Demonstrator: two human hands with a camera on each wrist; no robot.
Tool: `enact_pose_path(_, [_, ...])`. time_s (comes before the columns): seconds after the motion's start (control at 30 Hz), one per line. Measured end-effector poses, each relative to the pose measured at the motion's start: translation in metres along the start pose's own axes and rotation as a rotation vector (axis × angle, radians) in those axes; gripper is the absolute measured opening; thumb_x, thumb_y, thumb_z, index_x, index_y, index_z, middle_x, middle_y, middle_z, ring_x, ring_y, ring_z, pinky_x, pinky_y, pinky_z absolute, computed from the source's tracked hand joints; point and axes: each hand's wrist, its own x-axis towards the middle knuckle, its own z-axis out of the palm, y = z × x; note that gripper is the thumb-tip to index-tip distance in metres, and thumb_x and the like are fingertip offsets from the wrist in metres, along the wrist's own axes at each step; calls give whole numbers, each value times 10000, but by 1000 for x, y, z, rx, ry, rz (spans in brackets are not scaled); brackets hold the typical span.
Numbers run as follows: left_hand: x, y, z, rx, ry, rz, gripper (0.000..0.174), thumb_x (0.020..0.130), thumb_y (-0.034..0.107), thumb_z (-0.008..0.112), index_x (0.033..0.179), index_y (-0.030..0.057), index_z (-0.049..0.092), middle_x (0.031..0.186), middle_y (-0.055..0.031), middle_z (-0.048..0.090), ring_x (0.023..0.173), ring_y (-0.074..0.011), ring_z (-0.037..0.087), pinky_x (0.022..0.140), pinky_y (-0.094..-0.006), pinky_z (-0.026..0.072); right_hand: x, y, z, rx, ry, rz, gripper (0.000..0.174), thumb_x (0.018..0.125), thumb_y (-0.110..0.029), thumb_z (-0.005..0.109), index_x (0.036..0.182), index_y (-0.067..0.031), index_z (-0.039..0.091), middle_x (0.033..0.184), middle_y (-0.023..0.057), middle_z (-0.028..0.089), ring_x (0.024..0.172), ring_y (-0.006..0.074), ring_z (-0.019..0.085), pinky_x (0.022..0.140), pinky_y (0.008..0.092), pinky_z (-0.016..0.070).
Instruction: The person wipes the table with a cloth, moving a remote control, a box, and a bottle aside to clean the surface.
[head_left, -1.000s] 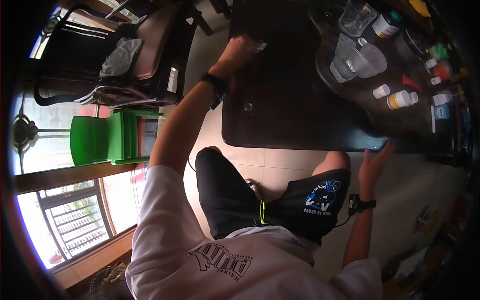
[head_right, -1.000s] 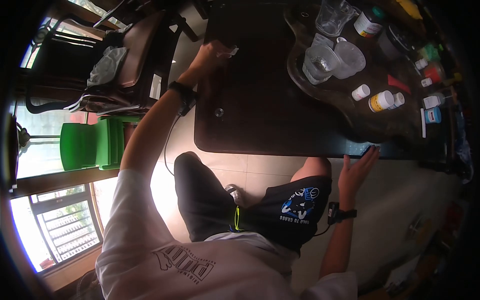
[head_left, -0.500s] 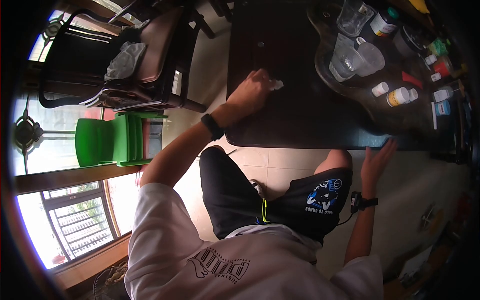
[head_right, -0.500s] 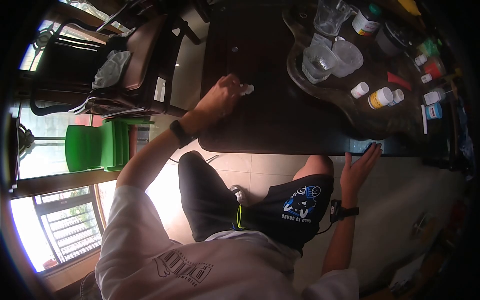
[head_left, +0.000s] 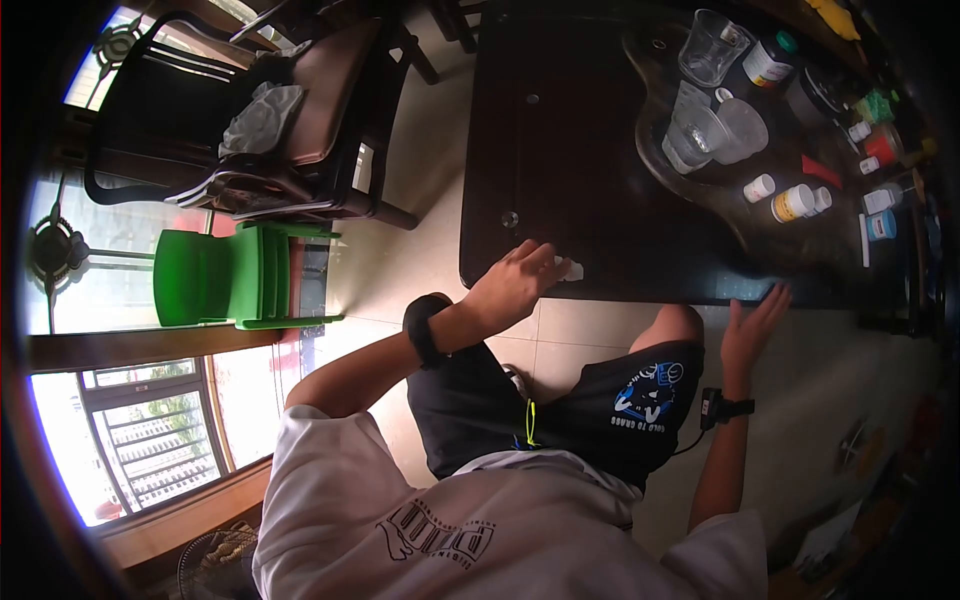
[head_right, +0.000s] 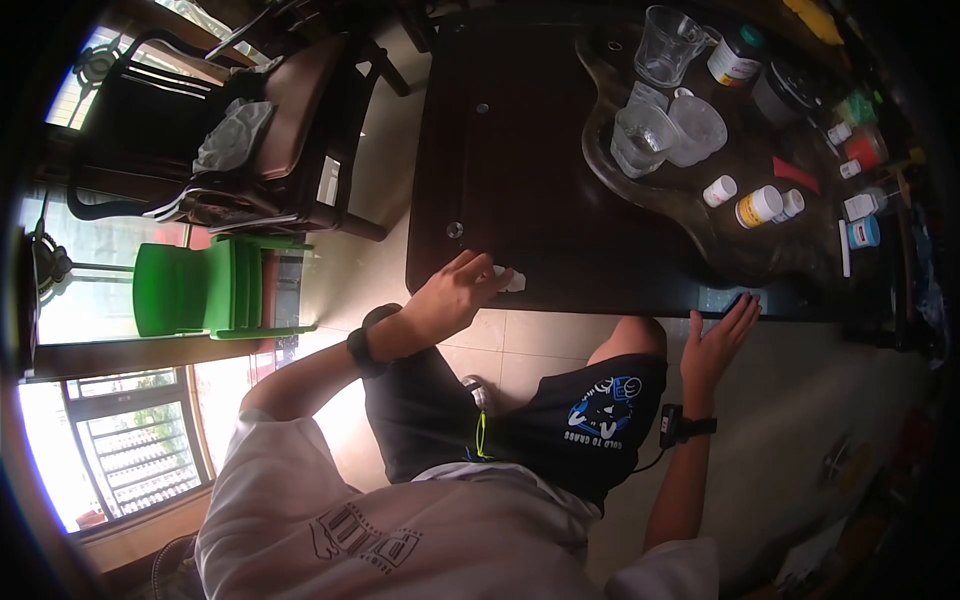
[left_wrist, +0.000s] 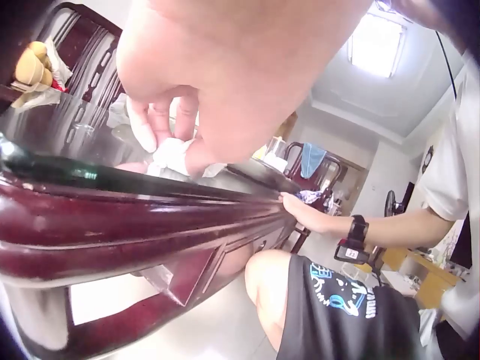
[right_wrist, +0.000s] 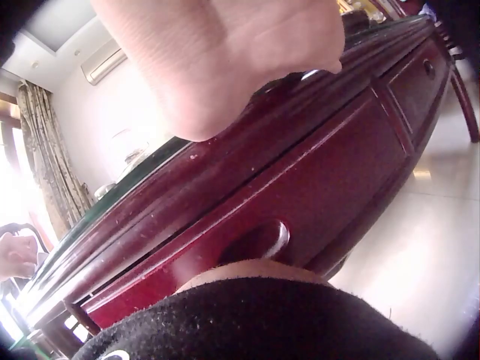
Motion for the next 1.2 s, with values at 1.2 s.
enact_pose_path(1.2, [86, -98, -13, 360, -191, -124, 619, 885, -31, 486, 1491, 91, 457, 1537, -99, 479, 1374, -222, 514, 1018, -331, 557, -3, 1, 2, -20, -18, 36, 875, 936, -349, 670, 1562, 40, 199, 1638, 256, 178, 1519, 458, 173, 1231, 554, 225])
